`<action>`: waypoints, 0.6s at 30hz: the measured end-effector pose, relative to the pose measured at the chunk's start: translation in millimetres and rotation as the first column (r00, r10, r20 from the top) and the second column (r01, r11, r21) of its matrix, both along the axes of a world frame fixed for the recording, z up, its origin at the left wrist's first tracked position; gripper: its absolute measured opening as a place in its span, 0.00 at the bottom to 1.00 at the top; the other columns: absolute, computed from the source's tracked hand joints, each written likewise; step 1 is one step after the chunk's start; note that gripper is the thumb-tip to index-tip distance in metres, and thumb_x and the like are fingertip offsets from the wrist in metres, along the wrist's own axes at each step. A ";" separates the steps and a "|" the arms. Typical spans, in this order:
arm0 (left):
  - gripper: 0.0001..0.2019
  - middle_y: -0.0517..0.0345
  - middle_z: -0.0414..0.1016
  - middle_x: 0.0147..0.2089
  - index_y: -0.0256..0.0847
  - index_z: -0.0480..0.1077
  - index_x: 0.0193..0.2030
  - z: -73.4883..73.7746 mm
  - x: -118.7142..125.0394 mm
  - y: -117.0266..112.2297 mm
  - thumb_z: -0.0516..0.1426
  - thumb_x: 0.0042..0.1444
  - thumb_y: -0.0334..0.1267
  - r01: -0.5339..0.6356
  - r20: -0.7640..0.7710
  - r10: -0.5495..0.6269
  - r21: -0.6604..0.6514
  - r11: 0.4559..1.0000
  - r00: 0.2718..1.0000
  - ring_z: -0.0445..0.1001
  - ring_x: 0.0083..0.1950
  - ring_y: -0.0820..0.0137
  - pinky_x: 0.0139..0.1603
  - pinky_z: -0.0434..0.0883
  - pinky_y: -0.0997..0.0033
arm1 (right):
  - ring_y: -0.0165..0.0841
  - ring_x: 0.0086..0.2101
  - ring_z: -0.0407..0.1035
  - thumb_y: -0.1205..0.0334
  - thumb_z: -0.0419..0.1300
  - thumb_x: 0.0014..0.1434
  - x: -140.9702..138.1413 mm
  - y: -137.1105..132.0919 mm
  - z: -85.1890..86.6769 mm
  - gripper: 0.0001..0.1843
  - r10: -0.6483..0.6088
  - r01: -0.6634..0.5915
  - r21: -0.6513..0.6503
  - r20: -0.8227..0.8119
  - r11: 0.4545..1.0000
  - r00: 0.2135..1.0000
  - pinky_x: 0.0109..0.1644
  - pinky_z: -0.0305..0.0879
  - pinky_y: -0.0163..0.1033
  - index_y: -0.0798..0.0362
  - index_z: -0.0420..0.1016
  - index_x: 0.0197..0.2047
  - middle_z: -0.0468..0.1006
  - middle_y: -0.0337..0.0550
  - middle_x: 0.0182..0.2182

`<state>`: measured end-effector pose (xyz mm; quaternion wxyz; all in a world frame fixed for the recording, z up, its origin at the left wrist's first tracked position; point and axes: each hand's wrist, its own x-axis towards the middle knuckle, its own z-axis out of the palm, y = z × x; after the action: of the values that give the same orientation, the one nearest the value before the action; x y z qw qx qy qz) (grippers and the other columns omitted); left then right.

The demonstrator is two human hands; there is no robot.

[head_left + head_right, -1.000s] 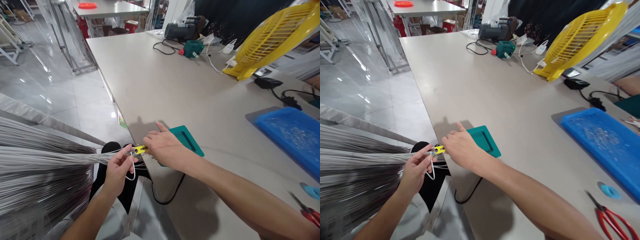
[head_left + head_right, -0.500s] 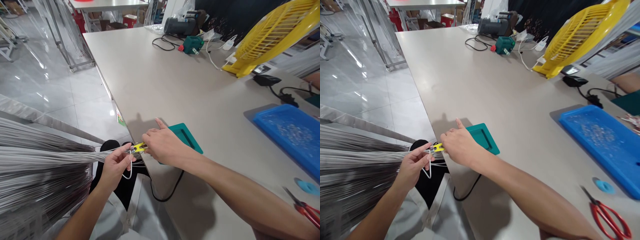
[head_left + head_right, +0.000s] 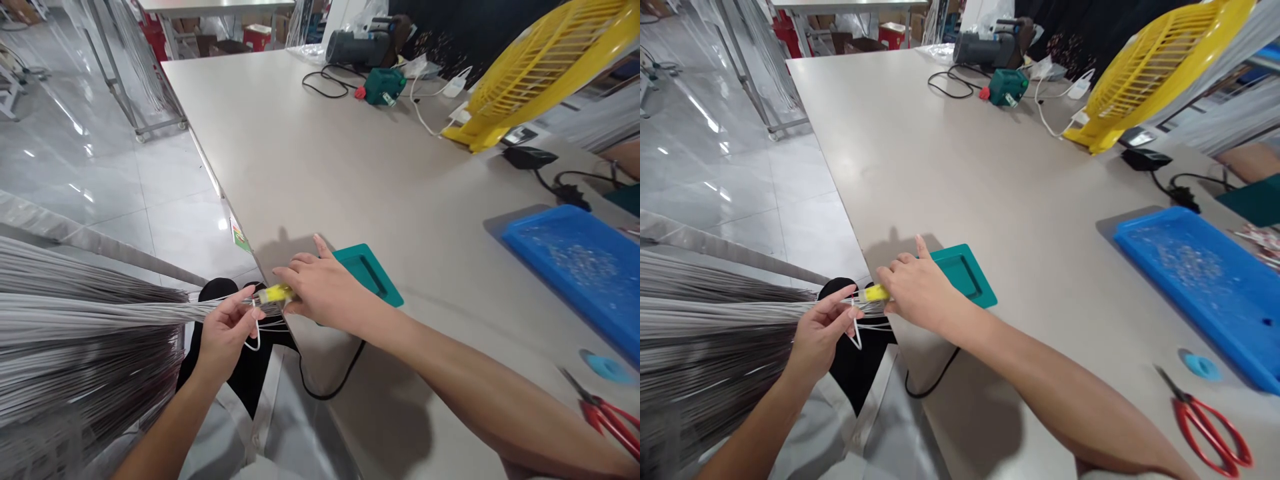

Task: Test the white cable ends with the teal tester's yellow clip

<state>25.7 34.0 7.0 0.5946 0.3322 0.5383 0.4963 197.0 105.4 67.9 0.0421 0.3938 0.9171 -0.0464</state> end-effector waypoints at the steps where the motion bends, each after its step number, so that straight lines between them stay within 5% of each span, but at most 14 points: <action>1: 0.20 0.59 0.75 0.27 0.38 0.71 0.49 -0.7 -0.6 -0.5 0.62 0.47 0.37 0.000 0.003 0.000 0.003 1.000 1.000 0.65 0.21 0.77 0.25 0.65 0.75 | 0.42 0.41 0.67 0.52 0.64 0.50 0.1 0.1 0.1 0.22 0.001 -0.001 -0.002 -0.002 1.000 1.000 0.58 0.40 0.62 0.56 0.69 0.44 0.75 0.47 0.32; 5: 0.20 0.59 0.75 0.27 0.37 0.70 0.50 -1.7 -2.7 -2.6 0.62 0.48 0.37 -0.006 0.012 0.006 0.022 1.000 1.000 0.65 0.21 0.77 0.25 0.66 0.75 | 0.42 0.42 0.67 0.50 0.63 0.49 2.3 1.4 2.4 0.23 0.000 -0.002 -0.035 -0.038 0.999 0.999 0.58 0.43 0.61 0.55 0.70 0.45 0.76 0.46 0.33; 9: 0.19 0.58 0.75 0.28 0.38 0.71 0.49 3.7 -3.0 -6.5 0.61 0.48 0.36 -0.027 -0.043 0.032 0.099 0.995 0.999 0.65 0.22 0.77 0.25 0.67 0.75 | 0.37 0.46 0.66 0.56 0.56 0.58 3.1 -1.0 6.7 0.16 0.019 -0.044 -0.073 -0.321 0.996 0.947 0.58 0.50 0.53 0.55 0.70 0.47 0.74 0.48 0.40; 13: 0.16 0.57 0.77 0.30 0.41 0.72 0.48 12.4 -1.6 -13.8 0.60 0.50 0.34 0.005 -0.177 0.031 0.201 0.980 0.984 0.68 0.24 0.75 0.27 0.69 0.75 | 0.32 0.43 0.66 0.62 0.47 0.63 -6.4 -13.3 10.0 0.14 -0.003 -0.102 -0.158 -0.555 0.982 0.832 0.46 0.62 0.38 0.57 0.72 0.43 0.75 0.48 0.38; 18: 0.17 0.57 0.78 0.38 0.45 0.73 0.47 20.7 -2.1 -21.4 0.58 0.49 0.29 0.105 -0.368 0.004 0.277 0.955 0.930 0.73 0.29 0.72 0.30 0.71 0.77 | 0.27 0.29 0.65 0.58 0.52 0.61 -22.5 -27.5 10.6 0.14 -0.147 -0.097 -0.410 -0.523 0.907 0.840 0.31 0.59 0.31 0.56 0.73 0.30 0.72 0.40 0.26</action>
<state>23.7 12.6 27.7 0.4414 0.5165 0.5511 0.4844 174.5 78.0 78.5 -0.1359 0.3582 0.8537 -0.3528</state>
